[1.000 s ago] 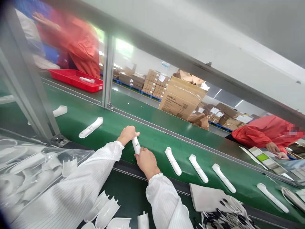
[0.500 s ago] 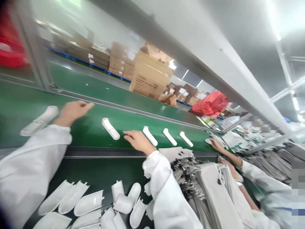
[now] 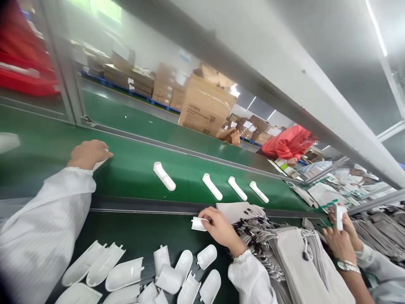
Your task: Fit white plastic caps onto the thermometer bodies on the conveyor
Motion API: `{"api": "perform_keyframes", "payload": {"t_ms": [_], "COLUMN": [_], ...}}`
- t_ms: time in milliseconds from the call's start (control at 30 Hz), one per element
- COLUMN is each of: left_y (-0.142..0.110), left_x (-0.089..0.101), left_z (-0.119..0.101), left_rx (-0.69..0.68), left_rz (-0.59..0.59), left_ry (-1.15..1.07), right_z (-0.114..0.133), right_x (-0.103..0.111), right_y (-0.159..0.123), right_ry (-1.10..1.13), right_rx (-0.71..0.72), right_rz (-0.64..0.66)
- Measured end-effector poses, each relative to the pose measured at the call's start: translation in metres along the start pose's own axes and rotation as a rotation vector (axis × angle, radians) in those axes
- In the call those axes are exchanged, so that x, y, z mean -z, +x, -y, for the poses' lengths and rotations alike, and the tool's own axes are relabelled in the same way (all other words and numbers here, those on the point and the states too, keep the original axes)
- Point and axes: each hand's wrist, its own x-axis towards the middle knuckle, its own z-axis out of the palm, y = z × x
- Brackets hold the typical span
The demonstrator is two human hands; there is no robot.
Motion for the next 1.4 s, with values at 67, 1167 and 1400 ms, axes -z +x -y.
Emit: {"api": "perform_keyframes", "payload": {"t_ms": [67, 1167, 1400], "left_y": [-0.003, -0.023, -0.028], "left_x": [0.004, -0.065, -0.066], "left_z": [-0.006, -0.061, -0.067], "left_rx": [-0.071, -0.386, -0.420], "left_rz": [0.058, 0.014, 0.036], "left_ry": [0.034, 0.078, 0.091], "right_z": [0.006, 0.088, 0.093], "right_x": [-0.004, -0.113, -0.103], "right_y": [0.012, 0.150, 0.142], "right_ry": [0.141, -0.152, -0.287], "right_rx": [0.022, 0.258, 0.191], "right_rz": [-0.041, -0.297, -0.228]}}
